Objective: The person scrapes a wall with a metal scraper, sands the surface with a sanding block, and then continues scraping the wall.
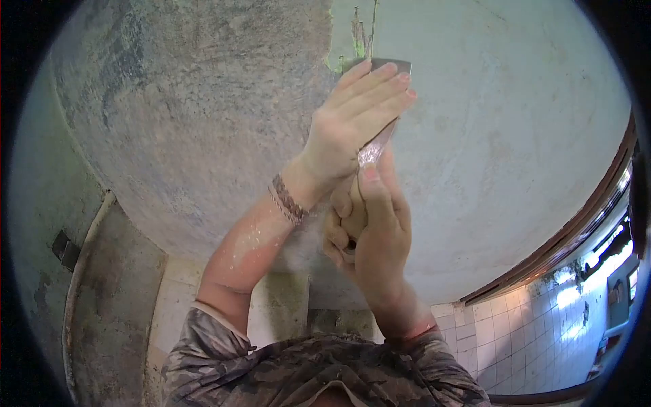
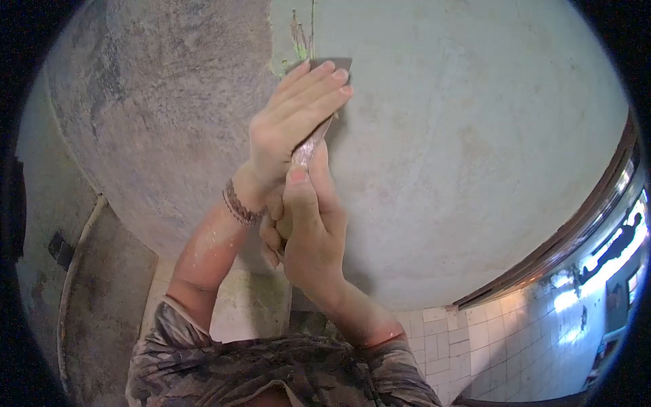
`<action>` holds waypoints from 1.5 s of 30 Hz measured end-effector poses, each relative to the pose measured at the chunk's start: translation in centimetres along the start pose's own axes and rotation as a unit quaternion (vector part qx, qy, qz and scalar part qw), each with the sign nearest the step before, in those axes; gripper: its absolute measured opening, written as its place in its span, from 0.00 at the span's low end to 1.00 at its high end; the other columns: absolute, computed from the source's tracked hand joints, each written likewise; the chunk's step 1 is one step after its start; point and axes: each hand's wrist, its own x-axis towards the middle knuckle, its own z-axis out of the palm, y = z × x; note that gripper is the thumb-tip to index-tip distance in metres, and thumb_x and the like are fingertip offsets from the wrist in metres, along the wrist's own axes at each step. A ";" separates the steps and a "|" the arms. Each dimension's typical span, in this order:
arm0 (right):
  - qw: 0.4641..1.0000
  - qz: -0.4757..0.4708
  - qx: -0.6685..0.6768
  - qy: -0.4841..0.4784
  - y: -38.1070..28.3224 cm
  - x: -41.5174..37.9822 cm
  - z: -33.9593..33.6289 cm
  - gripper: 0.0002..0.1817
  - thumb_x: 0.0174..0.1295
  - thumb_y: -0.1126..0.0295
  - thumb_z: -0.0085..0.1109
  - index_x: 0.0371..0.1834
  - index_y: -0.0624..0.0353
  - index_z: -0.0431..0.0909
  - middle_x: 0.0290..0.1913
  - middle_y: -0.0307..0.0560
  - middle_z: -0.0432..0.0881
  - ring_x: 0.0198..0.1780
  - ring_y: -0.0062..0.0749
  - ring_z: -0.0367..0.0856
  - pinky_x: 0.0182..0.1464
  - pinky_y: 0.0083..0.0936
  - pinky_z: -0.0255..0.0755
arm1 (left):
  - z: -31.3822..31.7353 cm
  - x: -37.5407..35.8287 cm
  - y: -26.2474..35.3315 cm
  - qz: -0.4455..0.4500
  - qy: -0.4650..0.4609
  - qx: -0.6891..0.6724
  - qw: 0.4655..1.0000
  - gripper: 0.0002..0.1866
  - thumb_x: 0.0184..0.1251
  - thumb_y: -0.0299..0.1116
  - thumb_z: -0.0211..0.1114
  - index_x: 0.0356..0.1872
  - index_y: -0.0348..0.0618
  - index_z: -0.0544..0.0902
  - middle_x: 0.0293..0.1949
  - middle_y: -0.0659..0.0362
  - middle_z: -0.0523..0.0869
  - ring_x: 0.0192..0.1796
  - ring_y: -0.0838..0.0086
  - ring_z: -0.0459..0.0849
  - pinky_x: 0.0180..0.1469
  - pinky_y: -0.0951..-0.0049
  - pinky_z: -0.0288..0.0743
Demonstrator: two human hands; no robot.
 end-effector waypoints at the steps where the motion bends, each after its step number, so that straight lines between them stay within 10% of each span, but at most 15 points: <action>1: 0.999 -0.014 0.021 -0.032 -0.4 0.3 0.2 0.29 0.78 0.62 0.36 0.80 0.54 0.45 0.22 0.32 0.64 0.13 0.11 0.57 0.13 0.14 0.54 | -0.2 0.4 0.0 -0.003 0.005 -0.013 1.000 0.17 0.58 0.22 0.64 0.49 0.40 0.87 0.53 0.52 0.86 0.61 0.59 0.82 0.69 0.54 0.69; 11: 1.000 -0.006 0.015 -0.015 0.6 0.2 -0.2 0.18 0.78 0.59 0.36 0.65 0.50 0.64 0.25 0.36 0.65 0.14 0.16 0.59 0.11 0.15 0.53 | -0.3 -0.2 -0.2 0.005 -0.001 -0.017 1.000 0.17 0.60 0.24 0.64 0.51 0.40 0.86 0.55 0.51 0.85 0.62 0.59 0.81 0.70 0.54 0.67; 17: 0.999 0.034 -0.022 0.034 2.6 -1.0 -2.4 0.23 0.78 0.58 0.36 0.72 0.49 0.58 0.25 0.34 0.65 0.14 0.15 0.58 0.11 0.14 0.52 | 0.7 -3.7 1.2 -0.019 -0.040 -0.003 0.999 0.18 0.61 0.27 0.63 0.52 0.41 0.85 0.56 0.53 0.85 0.64 0.60 0.79 0.73 0.52 0.63; 19: 0.998 -0.013 0.049 -0.043 1.9 1.0 -2.3 0.30 0.78 0.63 0.36 0.81 0.49 0.42 0.20 0.31 0.61 0.13 0.13 0.54 0.13 0.15 0.50 | 0.5 -1.2 -0.4 0.018 -0.028 -0.004 0.999 0.18 0.61 0.27 0.62 0.53 0.42 0.85 0.57 0.53 0.84 0.65 0.60 0.78 0.73 0.51 0.62; 45: 0.997 -0.052 -0.049 -0.035 -3.2 2.7 0.0 0.31 0.77 0.59 0.35 0.80 0.52 0.45 0.15 0.31 0.58 0.10 0.15 0.54 0.09 0.16 0.51 | 1.2 3.7 -1.4 0.040 0.039 0.004 0.998 0.17 0.60 0.25 0.63 0.51 0.39 0.85 0.57 0.51 0.85 0.64 0.58 0.80 0.71 0.52 0.66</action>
